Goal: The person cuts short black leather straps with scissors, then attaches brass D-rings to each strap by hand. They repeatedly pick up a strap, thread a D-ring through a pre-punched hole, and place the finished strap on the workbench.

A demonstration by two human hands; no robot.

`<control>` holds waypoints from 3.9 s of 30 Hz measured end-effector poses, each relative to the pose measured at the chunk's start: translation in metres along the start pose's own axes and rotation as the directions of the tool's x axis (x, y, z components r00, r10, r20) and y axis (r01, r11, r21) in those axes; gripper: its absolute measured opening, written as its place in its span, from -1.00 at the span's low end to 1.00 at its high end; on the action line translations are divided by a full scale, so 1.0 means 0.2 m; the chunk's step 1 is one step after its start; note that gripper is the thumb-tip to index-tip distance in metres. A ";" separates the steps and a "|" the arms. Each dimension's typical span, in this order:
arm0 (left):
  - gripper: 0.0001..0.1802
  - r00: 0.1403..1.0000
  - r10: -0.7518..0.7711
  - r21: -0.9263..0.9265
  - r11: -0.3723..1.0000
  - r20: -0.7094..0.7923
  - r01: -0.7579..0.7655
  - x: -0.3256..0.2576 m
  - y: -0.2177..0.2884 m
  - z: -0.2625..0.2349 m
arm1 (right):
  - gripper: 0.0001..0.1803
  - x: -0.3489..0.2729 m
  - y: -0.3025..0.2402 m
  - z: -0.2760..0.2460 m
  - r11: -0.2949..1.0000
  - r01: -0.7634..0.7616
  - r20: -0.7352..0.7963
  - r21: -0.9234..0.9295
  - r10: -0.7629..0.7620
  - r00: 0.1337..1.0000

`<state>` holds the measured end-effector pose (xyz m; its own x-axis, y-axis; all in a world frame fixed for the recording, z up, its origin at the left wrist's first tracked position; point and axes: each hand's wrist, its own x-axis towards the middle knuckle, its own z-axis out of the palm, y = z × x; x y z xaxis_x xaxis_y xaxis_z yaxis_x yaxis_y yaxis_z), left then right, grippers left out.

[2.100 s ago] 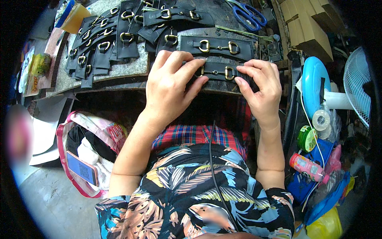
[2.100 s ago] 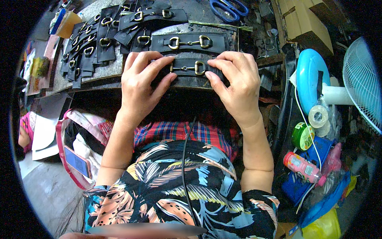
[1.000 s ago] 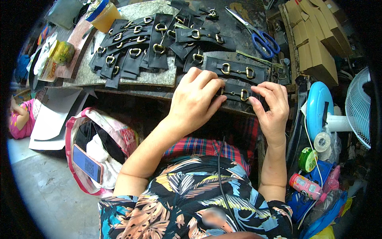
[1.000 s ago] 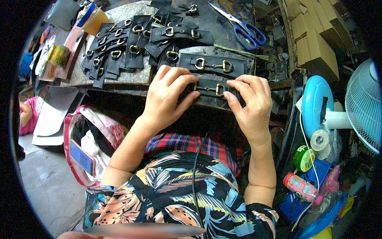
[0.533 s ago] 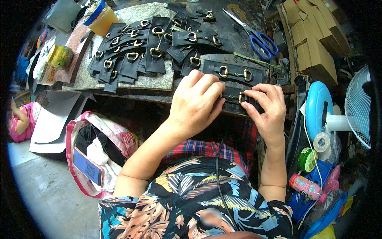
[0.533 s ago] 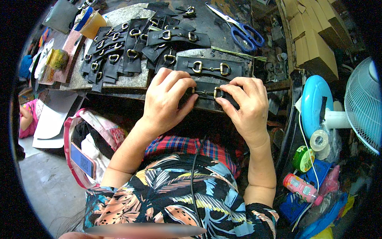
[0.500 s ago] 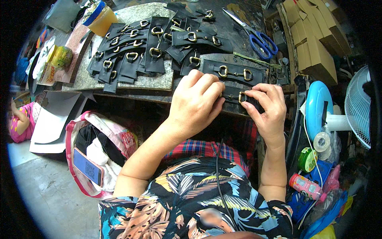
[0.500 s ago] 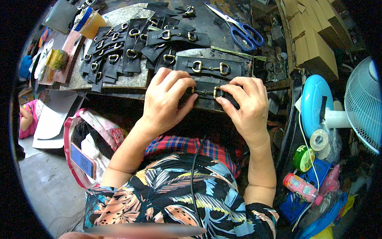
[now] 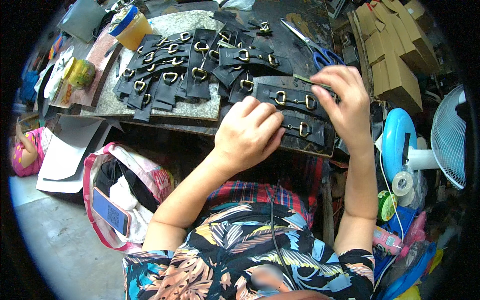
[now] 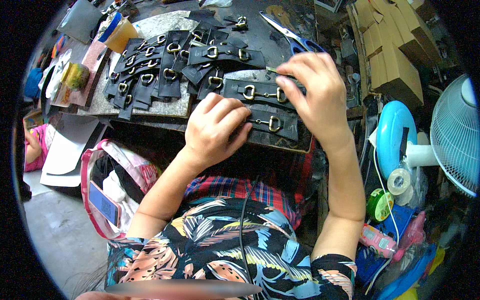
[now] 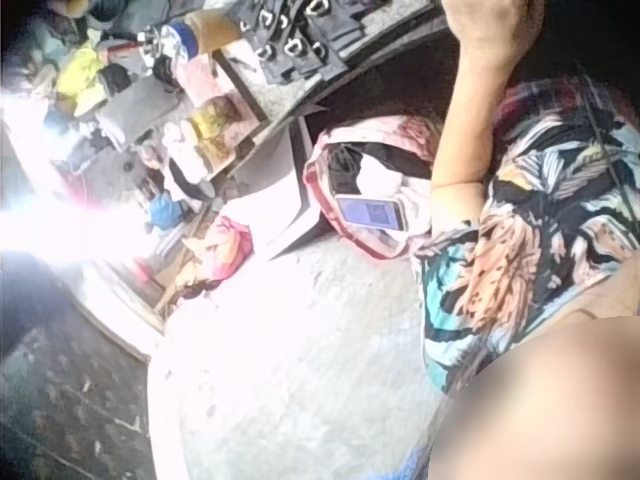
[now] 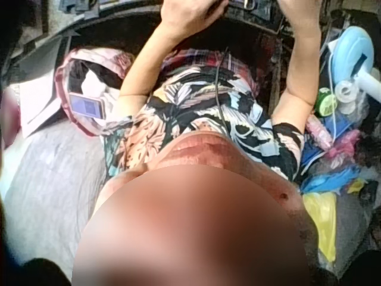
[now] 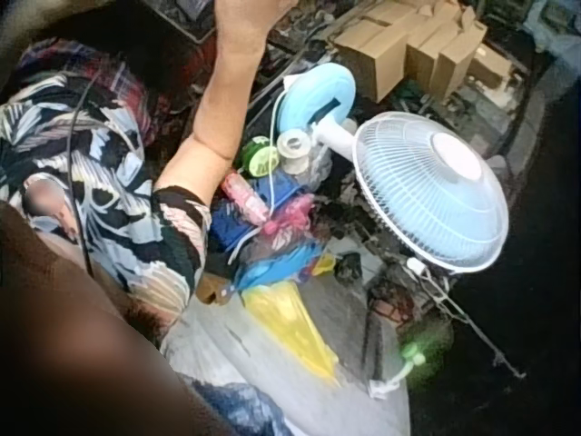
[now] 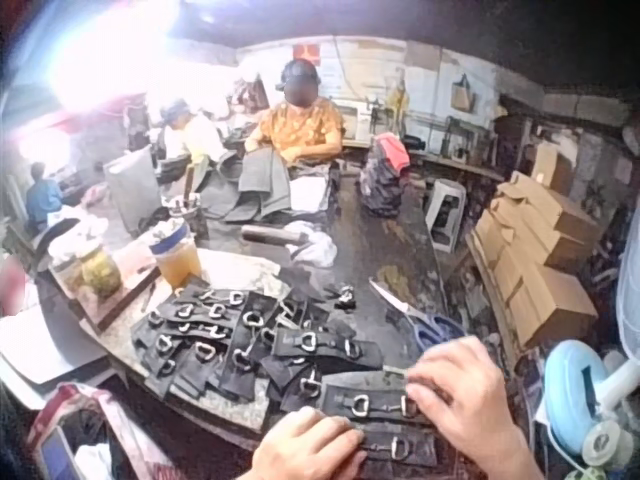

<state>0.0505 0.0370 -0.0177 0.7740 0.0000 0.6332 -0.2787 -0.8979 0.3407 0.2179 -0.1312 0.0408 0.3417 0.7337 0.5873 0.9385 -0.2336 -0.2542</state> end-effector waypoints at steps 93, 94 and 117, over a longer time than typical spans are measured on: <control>-0.57 0.951 -0.039 -0.123 0.992 -0.306 0.001 -0.08 -0.03 0.03 | -0.83 0.00 0.13 -0.15 0.959 -0.220 -0.030 0.177 0.229 0.973; -0.58 0.948 -0.056 -0.130 0.991 -0.314 0.016 -0.08 -0.03 0.03 | -0.83 0.00 0.14 -0.16 0.958 -0.220 -0.042 0.183 0.231 0.972; -0.62 0.976 -0.012 -0.062 0.998 -0.217 -0.002 -0.06 -0.02 0.02 | -0.91 0.23 0.34 0.16 0.931 0.044 -0.153 -0.362 -0.106 0.983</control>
<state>0.0455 0.0391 -0.0294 0.6357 0.1059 0.7646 -0.3147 -0.8689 0.3819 0.2960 -0.0934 0.0259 0.2437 0.6484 0.7213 0.9068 -0.4162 0.0677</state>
